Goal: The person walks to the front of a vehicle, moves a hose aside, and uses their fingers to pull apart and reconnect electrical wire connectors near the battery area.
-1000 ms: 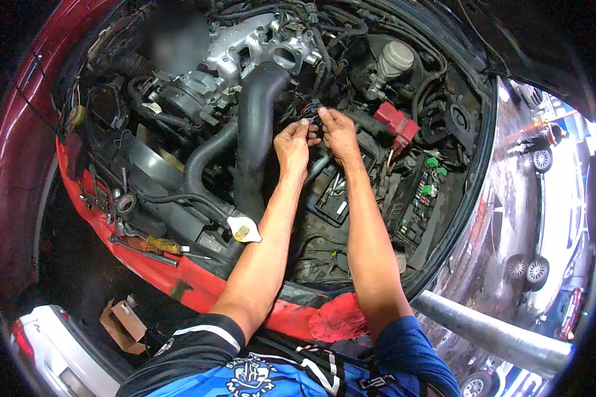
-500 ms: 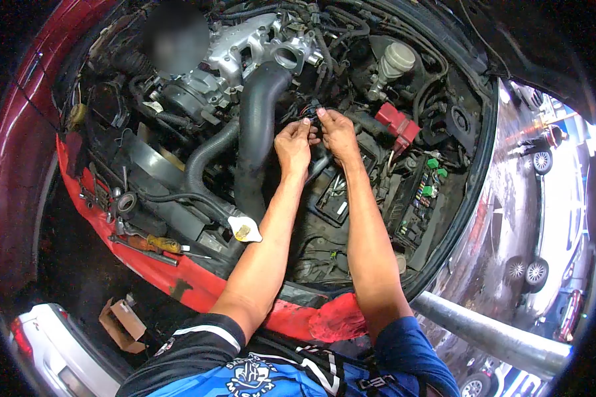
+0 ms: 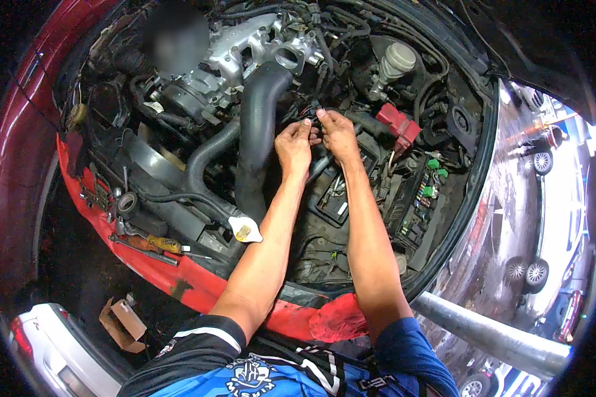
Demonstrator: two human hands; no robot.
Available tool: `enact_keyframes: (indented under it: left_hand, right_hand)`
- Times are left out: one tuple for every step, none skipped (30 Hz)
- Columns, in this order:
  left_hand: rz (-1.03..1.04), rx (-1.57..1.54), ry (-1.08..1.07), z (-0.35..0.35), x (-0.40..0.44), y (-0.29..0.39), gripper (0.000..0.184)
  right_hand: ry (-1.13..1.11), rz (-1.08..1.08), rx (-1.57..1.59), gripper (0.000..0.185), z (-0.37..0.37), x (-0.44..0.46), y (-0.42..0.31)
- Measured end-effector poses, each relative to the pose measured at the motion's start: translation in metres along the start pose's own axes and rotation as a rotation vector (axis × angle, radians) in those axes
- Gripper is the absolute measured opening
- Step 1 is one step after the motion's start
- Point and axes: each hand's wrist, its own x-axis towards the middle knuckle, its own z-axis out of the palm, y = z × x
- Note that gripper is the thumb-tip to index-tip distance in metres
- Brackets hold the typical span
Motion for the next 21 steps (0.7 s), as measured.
enact_keyframes:
  left_hand:
    - [0.002,-0.002,-0.001,0.0008,-0.0006,0.0012,0.020]
    - [0.004,-0.004,-0.002,0.0012,-0.0016,0.0022,0.020]
    - [0.006,-0.005,-0.002,0.0013,-0.0020,0.0023,0.020]
    - [0.005,-0.005,-0.004,0.0015,-0.0020,0.0027,0.020]
    - [0.004,-0.005,-0.007,0.0014,-0.0019,0.0031,0.020]
    - [0.003,-0.004,-0.009,0.0013,-0.0017,0.0032,0.020]
    - [0.001,-0.010,-0.007,0.0014,-0.0017,0.0032,0.020]
    - [0.000,-0.016,-0.005,0.0016,-0.0018,0.0031,0.020]
    - [-0.001,-0.021,-0.003,0.0017,-0.0017,0.0026,0.020]
    - [-0.003,-0.026,-0.001,0.0018,-0.0015,0.0023,0.020]
    - [-0.003,-0.030,0.000,0.0020,-0.0013,0.0021,0.020]
    - [-0.004,-0.034,0.001,0.0024,-0.0014,0.0026,0.020]
    - [-0.002,-0.029,-0.001,0.0028,-0.0016,0.0032,0.020]
    - [0.000,-0.025,-0.003,0.0027,-0.0018,0.0036,0.020]
    - [0.002,-0.019,-0.004,0.0022,-0.0023,0.0041,0.020]
    - [-0.002,-0.025,-0.003,0.0019,-0.0025,0.0047,0.020]
    - [-0.008,-0.030,-0.002,0.0021,-0.0028,0.0052,0.019]
    - [-0.014,-0.035,-0.002,0.0021,-0.0034,0.0043,0.019]
    - [-0.015,-0.038,-0.002,0.0024,-0.0040,0.0034,0.019]
    - [-0.015,-0.042,-0.003,0.0029,-0.0047,0.0024,0.019]
    - [-0.015,-0.046,-0.003,0.0029,-0.0048,0.0016,0.019]
  right_hand:
    - [-0.002,-0.005,0.008,0.040,0.0000,0.0002,0.0003]
    - [-0.007,0.005,0.019,0.040,-0.0002,0.0002,0.0006]
    - [-0.011,0.016,0.030,0.039,-0.0002,-0.0001,0.0002]
    - [-0.016,0.026,0.041,0.039,-0.0003,-0.0003,-0.0004]
    - [-0.018,0.040,0.050,0.038,-0.0007,-0.0007,-0.0008]
    - [-0.021,0.053,0.060,0.038,-0.0010,-0.0011,-0.0010]
    - [-0.025,0.066,0.068,0.038,-0.0012,-0.0014,-0.0012]
    - [-0.027,0.049,0.065,0.038,-0.0002,-0.0014,-0.0012]
    - [-0.030,0.031,0.062,0.038,0.0011,-0.0006,0.0006]
    - [-0.032,0.014,0.058,0.038,0.0017,0.0001,0.0022]
    - [-0.033,0.010,0.058,0.038,0.0015,0.0008,0.0034]
    - [-0.034,0.007,0.057,0.038,0.0012,0.0007,0.0036]
    - [-0.035,0.003,0.056,0.039,0.0008,0.0010,0.0035]
    - [-0.030,0.007,0.054,0.039,0.0003,0.0012,0.0036]
    - [-0.026,0.011,0.053,0.039,0.0002,0.0005,0.0026]
    - [-0.024,0.014,0.052,0.039,0.0007,0.0002,0.0015]
    - [-0.024,0.001,0.060,0.036,0.0022,0.0001,0.0007]
    - [-0.023,-0.010,0.068,0.034,0.0031,0.0003,0.0025]
    - [-0.022,-0.023,0.075,0.031,0.0033,0.0009,0.0038]
    - [-0.008,-0.034,0.041,0.031,0.0029,0.0018,0.0048]
    - [0.006,-0.044,0.007,0.032,0.0033,0.0020,0.0046]
